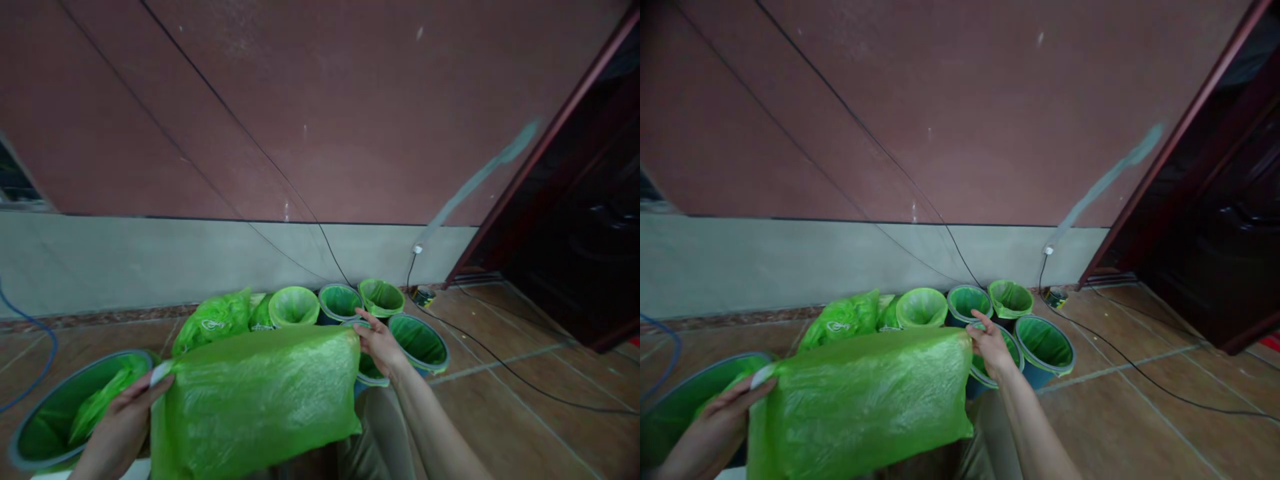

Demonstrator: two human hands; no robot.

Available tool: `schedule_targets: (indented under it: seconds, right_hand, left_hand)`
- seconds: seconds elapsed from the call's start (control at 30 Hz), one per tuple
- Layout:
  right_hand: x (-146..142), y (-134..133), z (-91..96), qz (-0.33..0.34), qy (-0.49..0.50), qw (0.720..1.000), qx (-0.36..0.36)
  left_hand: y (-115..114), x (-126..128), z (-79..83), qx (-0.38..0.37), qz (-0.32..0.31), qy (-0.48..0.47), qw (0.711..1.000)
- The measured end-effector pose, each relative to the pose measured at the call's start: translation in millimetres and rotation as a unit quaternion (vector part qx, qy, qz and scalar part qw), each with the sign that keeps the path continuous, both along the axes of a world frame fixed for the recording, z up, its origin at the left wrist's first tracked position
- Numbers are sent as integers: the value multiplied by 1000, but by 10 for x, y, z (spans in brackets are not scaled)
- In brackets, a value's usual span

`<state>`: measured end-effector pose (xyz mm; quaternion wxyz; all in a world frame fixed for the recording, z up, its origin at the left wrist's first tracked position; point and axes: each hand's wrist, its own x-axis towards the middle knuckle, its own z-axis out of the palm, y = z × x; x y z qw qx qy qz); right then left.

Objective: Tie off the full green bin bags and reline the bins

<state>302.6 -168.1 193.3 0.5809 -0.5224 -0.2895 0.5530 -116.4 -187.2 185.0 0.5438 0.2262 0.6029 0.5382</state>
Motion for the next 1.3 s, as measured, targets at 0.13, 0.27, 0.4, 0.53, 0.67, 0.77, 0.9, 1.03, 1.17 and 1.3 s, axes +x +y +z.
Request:
schedule_targets:
  seconds: [0.13,0.27,0.4,0.53,0.67,0.77,0.9,1.03,1.17,1.3]
  right_hand:
    - [9,-4,235,55,25,994,87]
    - [56,33,218,85,-54,986,133]
    - [168,171,196,89,-172,967,166]
    - [231,231,300,71,-379,905,177]
    - [287,191,369,14,-546,817,188]
    - [348,161,334,-30,-529,825,199]
    - [329,160,283,-62,-327,917,219]
    - [189,197,300,-146,-258,935,195]
    - [97,241,209,-220,-487,825,182]
    - [38,301,-239,-133,-572,797,137]
  left_hand:
    - [159,-58,132,68,-6,38,997]
    - [257,-149,196,193,-14,131,972]
    - [318,-211,309,289,-59,238,926]
    - [419,-222,421,319,-137,278,896]
    - [532,-174,439,308,-120,237,914]
    - [542,-99,439,295,-125,214,923]
    - [462,77,444,285,-97,168,939]
    - [379,229,404,256,-89,164,948]
    - [300,154,273,238,-75,288,925]
    - [176,-8,25,175,-134,339,915]
